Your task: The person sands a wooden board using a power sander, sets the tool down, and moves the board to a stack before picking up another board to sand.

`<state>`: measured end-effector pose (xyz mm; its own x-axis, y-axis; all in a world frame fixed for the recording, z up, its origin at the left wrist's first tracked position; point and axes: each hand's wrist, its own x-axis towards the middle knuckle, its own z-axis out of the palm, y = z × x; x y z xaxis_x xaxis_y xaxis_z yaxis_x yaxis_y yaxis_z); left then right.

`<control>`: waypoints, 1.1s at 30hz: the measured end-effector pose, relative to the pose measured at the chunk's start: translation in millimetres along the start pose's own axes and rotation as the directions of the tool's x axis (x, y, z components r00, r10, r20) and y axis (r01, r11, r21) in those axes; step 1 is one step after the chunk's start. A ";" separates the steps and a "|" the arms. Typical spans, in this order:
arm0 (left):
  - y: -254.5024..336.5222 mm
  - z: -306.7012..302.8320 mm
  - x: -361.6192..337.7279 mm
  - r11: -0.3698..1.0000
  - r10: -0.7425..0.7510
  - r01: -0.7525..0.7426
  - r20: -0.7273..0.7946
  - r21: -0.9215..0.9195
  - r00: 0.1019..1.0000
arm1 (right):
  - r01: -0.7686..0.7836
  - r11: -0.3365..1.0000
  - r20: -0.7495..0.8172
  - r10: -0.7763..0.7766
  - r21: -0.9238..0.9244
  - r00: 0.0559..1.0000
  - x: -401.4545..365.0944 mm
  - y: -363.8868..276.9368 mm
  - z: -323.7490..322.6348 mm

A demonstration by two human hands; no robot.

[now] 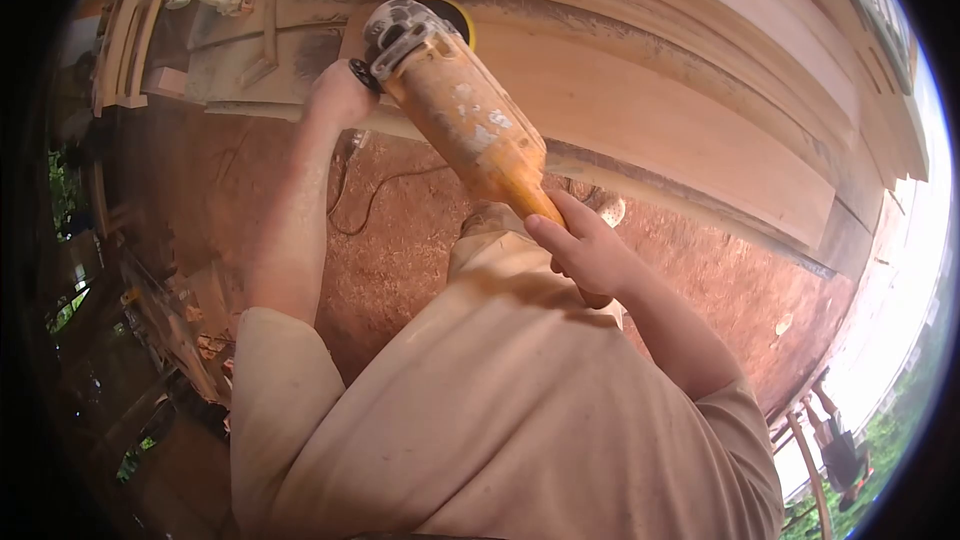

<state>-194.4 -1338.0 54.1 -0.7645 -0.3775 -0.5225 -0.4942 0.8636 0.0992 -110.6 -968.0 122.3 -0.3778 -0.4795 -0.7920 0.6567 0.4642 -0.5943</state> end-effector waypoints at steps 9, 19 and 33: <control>119.1 11.9 -57.5 0.984 0.178 -0.179 0.063 0.011 0.982 | 0.077 0.986 -0.129 -0.058 0.149 0.990 -69.6 71.9 -54.6; 235.2 42.5 -110.3 0.925 0.373 -0.379 0.153 0.011 0.915 | 0.109 0.926 -0.269 -0.008 0.362 0.963 -149.0 157.5 -92.9; 415.1 75.1 -161.5 0.747 0.596 -0.653 0.309 0.126 0.741 | 0.302 0.773 -0.484 0.008 0.559 0.875 -223.2 241.9 -100.9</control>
<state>-245.0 -893.5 116.1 -0.7331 0.3382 -0.5901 0.1824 0.9336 0.3085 66.7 -673.6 141.2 -0.6409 -0.0552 -0.7656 0.7581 -0.2020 -0.6201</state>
